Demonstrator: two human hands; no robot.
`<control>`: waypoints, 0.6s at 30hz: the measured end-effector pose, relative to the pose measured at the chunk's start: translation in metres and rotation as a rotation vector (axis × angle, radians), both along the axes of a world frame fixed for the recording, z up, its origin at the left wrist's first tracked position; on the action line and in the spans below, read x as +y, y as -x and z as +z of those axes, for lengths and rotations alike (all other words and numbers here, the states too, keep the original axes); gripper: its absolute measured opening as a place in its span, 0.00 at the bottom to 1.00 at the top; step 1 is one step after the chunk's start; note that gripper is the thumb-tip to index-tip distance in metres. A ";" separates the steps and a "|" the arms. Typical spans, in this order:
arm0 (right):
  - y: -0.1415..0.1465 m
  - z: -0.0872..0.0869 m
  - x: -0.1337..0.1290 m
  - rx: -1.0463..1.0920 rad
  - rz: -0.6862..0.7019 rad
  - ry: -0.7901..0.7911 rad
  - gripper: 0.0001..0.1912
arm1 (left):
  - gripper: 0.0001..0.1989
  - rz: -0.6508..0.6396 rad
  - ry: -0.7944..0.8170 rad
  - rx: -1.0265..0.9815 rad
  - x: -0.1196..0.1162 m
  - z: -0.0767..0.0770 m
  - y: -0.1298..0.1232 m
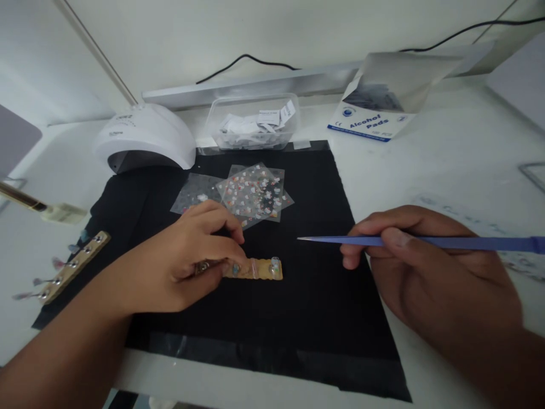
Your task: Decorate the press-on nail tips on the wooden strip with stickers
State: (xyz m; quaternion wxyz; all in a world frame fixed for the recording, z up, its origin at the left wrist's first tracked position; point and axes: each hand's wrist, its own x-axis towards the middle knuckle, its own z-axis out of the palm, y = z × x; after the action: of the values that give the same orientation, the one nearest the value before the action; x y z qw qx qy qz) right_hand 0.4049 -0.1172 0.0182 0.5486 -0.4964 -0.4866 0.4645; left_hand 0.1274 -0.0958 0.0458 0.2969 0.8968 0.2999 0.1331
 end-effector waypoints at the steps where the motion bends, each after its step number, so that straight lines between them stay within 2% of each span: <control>1: 0.000 0.000 0.000 0.032 0.005 0.004 0.09 | 0.16 0.019 0.006 -0.036 0.000 0.000 0.000; 4: -0.001 0.000 -0.001 0.070 0.013 0.012 0.08 | 0.13 0.058 0.021 -0.072 0.000 0.000 -0.001; 12: -0.004 -0.004 -0.002 0.074 0.029 0.022 0.08 | 0.15 0.044 0.090 0.015 0.001 -0.009 -0.004; 18: -0.005 -0.004 -0.003 0.060 0.057 0.021 0.08 | 0.16 0.023 0.112 0.044 0.003 -0.008 -0.004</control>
State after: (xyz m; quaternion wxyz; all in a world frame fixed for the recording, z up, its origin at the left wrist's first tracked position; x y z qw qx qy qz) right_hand 0.4100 -0.1199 0.0142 0.5443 -0.4739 -0.4790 0.4997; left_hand 0.1315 -0.0926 0.0383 0.3381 0.8780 0.3238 0.0997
